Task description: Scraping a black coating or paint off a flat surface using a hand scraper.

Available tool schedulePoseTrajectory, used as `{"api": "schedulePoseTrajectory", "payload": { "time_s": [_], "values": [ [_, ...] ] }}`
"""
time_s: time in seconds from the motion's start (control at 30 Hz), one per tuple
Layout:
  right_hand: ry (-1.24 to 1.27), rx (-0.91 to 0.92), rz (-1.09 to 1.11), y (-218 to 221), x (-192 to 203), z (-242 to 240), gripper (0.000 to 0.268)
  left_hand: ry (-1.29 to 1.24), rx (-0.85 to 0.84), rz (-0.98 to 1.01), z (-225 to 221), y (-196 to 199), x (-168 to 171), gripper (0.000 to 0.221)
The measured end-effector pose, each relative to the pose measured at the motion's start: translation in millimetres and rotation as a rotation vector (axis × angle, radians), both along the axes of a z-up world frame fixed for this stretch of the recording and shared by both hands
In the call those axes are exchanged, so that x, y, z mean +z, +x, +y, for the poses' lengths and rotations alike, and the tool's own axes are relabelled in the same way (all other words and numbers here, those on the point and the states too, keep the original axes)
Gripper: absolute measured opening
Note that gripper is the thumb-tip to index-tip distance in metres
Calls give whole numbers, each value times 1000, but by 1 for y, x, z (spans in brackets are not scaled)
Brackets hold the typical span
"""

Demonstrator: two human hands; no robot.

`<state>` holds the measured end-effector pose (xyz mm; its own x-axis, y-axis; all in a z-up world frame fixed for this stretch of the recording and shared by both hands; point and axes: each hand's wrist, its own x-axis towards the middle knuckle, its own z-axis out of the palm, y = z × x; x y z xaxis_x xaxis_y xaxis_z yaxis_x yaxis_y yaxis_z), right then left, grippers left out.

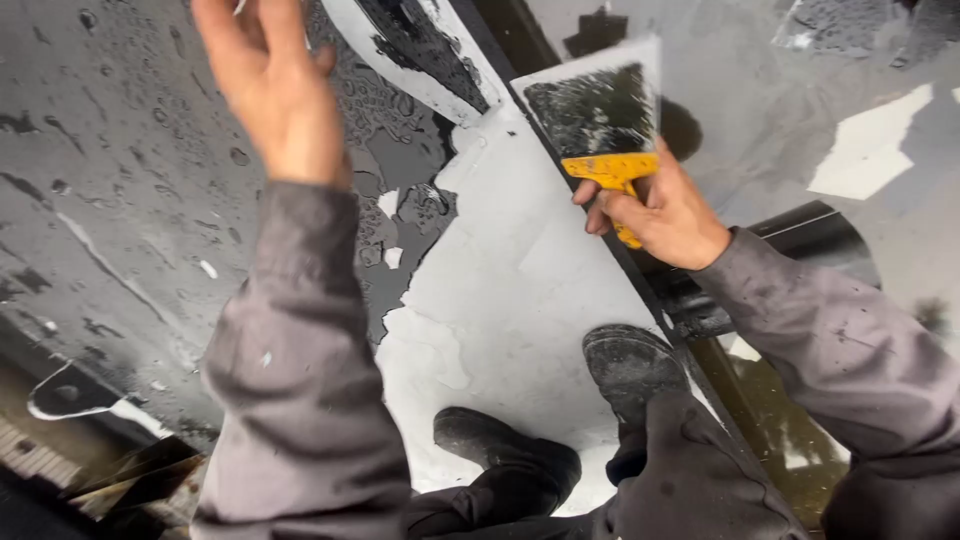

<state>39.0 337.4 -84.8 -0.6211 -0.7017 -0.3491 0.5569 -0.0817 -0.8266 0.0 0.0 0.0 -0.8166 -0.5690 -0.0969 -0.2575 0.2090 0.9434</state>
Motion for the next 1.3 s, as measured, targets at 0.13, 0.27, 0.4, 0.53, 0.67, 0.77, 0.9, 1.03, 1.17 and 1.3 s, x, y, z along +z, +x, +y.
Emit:
{"api": "schedulePoseTrajectory", "payload": {
  "time_s": [0.13,0.27,0.4,0.53,0.67,0.77,0.9,1.03,1.17,1.3],
  "values": [
    [80,-10,40,-1,0,-1,25,-130,-13,99,-23,-23,-62,44],
    [172,-46,-195,-3,5,-9,19,-586,-46,-31,-14,-41,-70,41],
    [194,-41,-160,-11,0,-14,20,-574,-4,-206,-8,-52,-77,39],
    [156,39,-318,-35,-10,-19,21,-525,-18,-88,-7,-47,-70,39],
    [164,101,-413,-51,-13,-36,26,-525,-50,-112,7,-53,-42,35],
    [245,104,-496,-64,-4,-39,29,-520,-73,-147,10,-53,-40,31],
    [292,70,-736,-71,0,-41,26,-466,-98,-130,9,-46,-41,32],
    [320,79,-705,-77,3,-53,25,-472,-67,-188,21,-55,-27,30],
    [312,42,-662,-81,2,-72,24,-386,-31,-123,21,-49,-29,33],
    [313,-3,-461,-113,0,-117,24,-413,6,-134,22,-48,-33,36]
  ]
}}
